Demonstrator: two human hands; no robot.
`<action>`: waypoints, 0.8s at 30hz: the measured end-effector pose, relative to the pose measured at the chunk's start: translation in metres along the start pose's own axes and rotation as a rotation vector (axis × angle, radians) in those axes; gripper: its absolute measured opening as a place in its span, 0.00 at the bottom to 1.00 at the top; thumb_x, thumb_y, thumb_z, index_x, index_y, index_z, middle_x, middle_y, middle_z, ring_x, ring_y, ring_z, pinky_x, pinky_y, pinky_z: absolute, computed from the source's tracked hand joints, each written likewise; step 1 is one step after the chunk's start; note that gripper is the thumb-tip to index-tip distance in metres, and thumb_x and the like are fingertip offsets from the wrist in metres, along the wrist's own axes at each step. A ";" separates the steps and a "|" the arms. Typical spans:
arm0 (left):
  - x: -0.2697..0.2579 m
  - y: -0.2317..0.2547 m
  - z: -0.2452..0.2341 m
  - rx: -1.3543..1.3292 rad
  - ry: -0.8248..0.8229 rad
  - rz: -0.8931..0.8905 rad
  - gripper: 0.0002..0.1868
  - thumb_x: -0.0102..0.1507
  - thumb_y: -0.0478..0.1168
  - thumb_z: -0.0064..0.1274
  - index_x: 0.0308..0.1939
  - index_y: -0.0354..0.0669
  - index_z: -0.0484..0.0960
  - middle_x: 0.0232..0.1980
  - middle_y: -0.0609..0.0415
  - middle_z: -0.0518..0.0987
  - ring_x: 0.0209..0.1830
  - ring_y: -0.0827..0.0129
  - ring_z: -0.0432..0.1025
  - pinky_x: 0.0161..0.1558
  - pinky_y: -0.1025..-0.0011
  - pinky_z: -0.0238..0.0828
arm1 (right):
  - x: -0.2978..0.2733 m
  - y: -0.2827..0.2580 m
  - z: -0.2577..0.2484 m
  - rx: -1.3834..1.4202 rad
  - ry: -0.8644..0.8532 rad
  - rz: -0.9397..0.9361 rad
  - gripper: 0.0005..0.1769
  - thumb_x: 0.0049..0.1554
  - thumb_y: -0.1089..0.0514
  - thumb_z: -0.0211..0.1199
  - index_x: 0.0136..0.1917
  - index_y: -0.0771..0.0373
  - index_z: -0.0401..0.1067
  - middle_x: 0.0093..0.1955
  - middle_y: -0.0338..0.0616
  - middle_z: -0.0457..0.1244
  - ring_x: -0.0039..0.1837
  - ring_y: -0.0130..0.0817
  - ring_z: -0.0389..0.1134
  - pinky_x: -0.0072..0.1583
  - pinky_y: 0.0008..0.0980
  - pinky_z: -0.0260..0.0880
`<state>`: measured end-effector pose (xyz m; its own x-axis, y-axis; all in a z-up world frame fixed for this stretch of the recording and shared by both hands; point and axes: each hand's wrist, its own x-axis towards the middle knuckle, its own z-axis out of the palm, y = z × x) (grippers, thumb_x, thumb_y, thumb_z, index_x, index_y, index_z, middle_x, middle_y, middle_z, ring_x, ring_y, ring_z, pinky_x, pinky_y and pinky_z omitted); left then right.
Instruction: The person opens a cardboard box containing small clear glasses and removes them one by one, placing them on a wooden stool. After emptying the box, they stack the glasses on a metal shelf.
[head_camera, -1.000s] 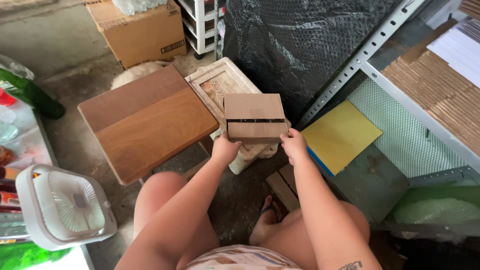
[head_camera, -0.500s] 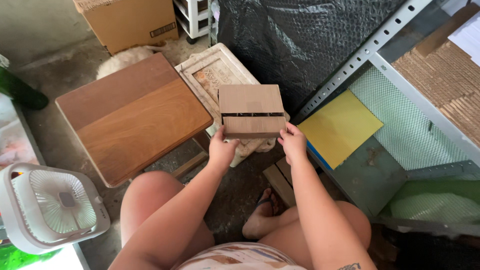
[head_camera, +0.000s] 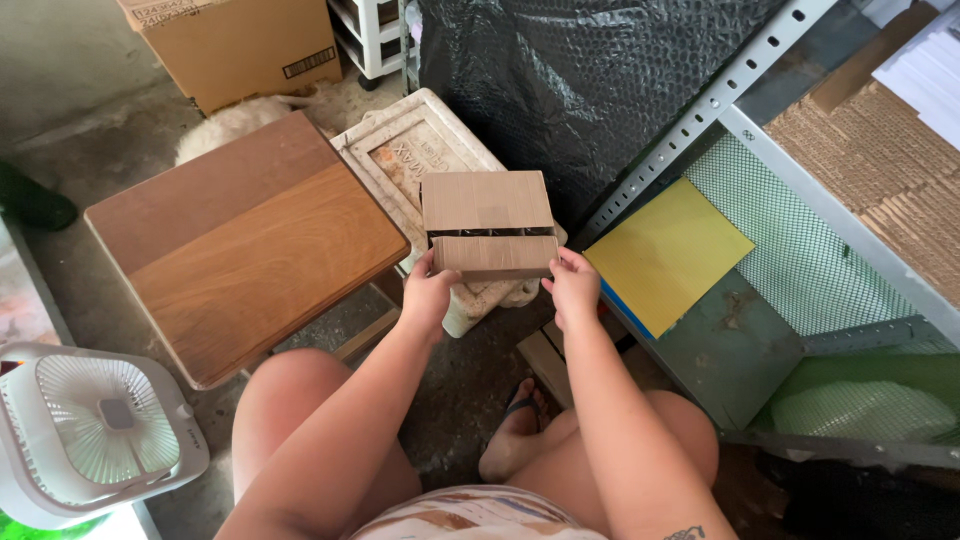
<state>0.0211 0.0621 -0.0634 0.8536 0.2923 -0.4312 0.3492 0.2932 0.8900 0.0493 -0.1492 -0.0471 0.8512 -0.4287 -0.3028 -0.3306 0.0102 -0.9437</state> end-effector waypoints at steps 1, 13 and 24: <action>-0.001 0.001 -0.001 0.001 -0.002 0.002 0.42 0.52 0.33 0.60 0.73 0.40 0.71 0.67 0.43 0.74 0.71 0.56 0.69 0.71 0.62 0.62 | 0.004 0.003 0.001 0.002 0.002 -0.001 0.23 0.63 0.63 0.61 0.70 0.66 0.69 0.60 0.52 0.58 0.66 0.41 0.61 0.58 0.46 0.78; 0.021 0.000 -0.008 -0.119 -0.021 -0.165 0.32 0.59 0.41 0.57 0.69 0.51 0.78 0.67 0.48 0.72 0.70 0.63 0.62 0.73 0.63 0.55 | -0.003 -0.011 0.009 -0.010 0.000 0.018 0.25 0.64 0.61 0.62 0.72 0.69 0.66 0.63 0.59 0.56 0.70 0.49 0.59 0.62 0.54 0.76; 0.038 0.004 -0.001 -0.187 -0.172 -0.212 0.45 0.55 0.39 0.63 0.77 0.59 0.68 0.75 0.44 0.61 0.75 0.53 0.55 0.78 0.57 0.45 | -0.011 -0.022 0.007 -0.009 -0.026 0.058 0.25 0.63 0.59 0.61 0.73 0.65 0.67 0.68 0.59 0.55 0.70 0.48 0.59 0.60 0.47 0.77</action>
<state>0.0549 0.0752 -0.0760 0.8279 0.0540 -0.5582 0.4622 0.4980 0.7337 0.0501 -0.1386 -0.0238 0.8405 -0.4044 -0.3606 -0.3833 0.0266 -0.9233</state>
